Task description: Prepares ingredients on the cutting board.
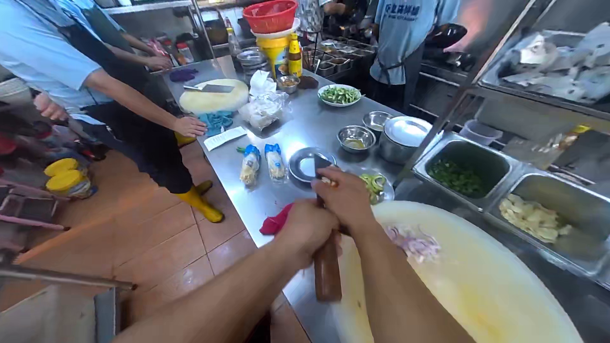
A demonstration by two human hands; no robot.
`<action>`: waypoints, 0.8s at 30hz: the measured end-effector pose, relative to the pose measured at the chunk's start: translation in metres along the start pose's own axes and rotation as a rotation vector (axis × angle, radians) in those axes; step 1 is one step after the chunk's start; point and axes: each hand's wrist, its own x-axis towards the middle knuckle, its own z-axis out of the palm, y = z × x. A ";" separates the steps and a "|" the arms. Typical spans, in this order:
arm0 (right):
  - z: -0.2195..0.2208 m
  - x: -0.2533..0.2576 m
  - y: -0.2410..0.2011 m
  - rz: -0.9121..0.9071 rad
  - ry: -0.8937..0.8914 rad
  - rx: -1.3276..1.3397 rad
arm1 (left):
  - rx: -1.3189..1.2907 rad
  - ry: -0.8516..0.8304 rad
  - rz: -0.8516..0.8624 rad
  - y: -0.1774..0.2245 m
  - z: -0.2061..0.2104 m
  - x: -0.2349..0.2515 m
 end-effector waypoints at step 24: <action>0.175 0.225 0.084 -0.082 0.615 -0.466 | 0.649 -0.488 -0.148 0.144 -0.220 0.243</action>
